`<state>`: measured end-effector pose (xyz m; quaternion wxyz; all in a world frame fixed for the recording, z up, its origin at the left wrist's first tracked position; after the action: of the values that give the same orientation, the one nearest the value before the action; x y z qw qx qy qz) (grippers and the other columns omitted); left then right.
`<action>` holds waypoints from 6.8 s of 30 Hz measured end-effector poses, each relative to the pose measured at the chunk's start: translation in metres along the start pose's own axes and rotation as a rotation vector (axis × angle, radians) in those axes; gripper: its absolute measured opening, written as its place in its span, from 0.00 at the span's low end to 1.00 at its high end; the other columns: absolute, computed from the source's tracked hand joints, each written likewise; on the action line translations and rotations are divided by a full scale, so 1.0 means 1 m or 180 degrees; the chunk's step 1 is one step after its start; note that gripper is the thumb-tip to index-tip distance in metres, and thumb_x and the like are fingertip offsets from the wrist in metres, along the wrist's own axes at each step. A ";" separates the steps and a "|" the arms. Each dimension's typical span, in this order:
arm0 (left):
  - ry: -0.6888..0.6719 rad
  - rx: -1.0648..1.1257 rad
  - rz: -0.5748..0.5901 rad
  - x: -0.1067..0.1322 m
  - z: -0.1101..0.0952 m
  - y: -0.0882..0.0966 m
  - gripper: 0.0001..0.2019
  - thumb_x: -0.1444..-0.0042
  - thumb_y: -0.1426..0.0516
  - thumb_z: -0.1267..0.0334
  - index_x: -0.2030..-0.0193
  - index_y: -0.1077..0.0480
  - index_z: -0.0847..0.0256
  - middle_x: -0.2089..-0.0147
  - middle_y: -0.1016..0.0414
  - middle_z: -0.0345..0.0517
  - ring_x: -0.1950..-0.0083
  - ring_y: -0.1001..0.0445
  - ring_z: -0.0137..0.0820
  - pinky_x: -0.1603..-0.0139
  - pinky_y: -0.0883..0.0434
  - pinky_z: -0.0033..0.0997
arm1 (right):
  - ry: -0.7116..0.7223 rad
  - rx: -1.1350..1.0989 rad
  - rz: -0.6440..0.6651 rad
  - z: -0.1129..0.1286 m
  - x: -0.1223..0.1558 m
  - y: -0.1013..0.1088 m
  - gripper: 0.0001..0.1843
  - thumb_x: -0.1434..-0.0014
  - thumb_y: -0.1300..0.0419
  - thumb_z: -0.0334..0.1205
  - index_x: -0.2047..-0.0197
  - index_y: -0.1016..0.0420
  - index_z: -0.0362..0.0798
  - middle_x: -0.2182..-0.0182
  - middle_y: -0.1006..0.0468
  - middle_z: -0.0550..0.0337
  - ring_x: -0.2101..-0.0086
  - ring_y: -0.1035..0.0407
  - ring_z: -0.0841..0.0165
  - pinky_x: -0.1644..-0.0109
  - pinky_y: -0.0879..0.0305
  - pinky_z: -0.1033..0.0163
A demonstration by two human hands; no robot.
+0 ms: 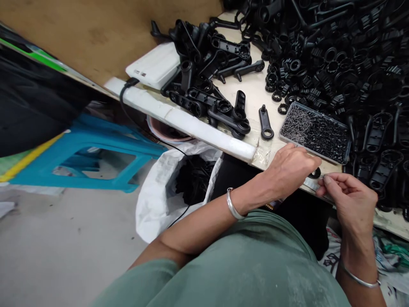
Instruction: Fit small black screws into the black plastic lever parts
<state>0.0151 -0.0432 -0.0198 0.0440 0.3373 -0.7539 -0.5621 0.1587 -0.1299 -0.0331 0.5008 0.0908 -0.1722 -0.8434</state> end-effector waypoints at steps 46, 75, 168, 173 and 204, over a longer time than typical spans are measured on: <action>0.0163 0.0959 -0.0419 0.036 0.006 -0.010 0.11 0.38 0.42 0.75 0.50 0.28 0.64 0.55 0.19 0.46 0.52 0.22 0.32 0.49 0.26 0.32 | 0.0501 0.0912 0.0073 0.005 0.001 0.001 0.10 0.43 0.34 0.47 0.66 0.20 0.48 0.80 0.23 0.63 0.80 0.29 0.71 0.73 0.28 0.67; 0.0282 0.1495 -0.0382 0.036 0.007 -0.016 0.15 0.39 0.47 0.79 0.51 0.25 0.63 0.57 0.18 0.45 0.53 0.22 0.29 0.49 0.24 0.29 | 0.0850 0.1778 0.0252 0.020 0.011 -0.029 0.12 0.38 0.41 0.46 0.65 0.22 0.48 0.78 0.22 0.61 0.78 0.27 0.68 0.72 0.33 0.65; -0.0212 0.1005 -0.2024 0.049 0.014 -0.004 0.10 0.34 0.48 0.75 0.60 0.27 0.64 0.61 0.18 0.45 0.55 0.19 0.29 0.49 0.24 0.30 | 0.1347 0.2606 0.1470 0.045 -0.041 -0.030 0.10 0.43 0.43 0.42 0.71 0.24 0.50 0.78 0.25 0.63 0.77 0.35 0.71 0.70 0.45 0.64; -0.0202 0.1010 -0.2009 0.048 0.014 -0.003 0.09 0.34 0.47 0.75 0.61 0.27 0.64 0.62 0.18 0.45 0.56 0.19 0.29 0.50 0.24 0.30 | 0.1301 0.2209 0.0949 0.041 -0.030 -0.010 0.12 0.40 0.42 0.46 0.70 0.23 0.49 0.79 0.25 0.63 0.79 0.35 0.70 0.72 0.42 0.64; 0.0451 0.2007 -0.2009 0.052 0.004 0.014 0.02 0.41 0.37 0.72 0.63 0.23 0.63 0.63 0.17 0.44 0.62 0.18 0.27 0.57 0.21 0.23 | -0.0164 -0.0279 0.0407 0.013 0.006 -0.003 0.09 0.47 0.30 0.45 0.67 0.19 0.48 0.83 0.31 0.65 0.83 0.39 0.73 0.79 0.44 0.67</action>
<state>-0.0334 -0.0673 -0.0250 -0.1829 0.5853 -0.7436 -0.2664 0.1492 -0.1309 -0.0219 0.5525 0.0358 -0.1534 -0.8185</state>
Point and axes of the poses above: each hand's wrist, its own x-axis away from the middle knuckle, its own y-axis out of the back of the hand, z = x × y, the point moved 4 cm from there along -x, towards the middle knuckle
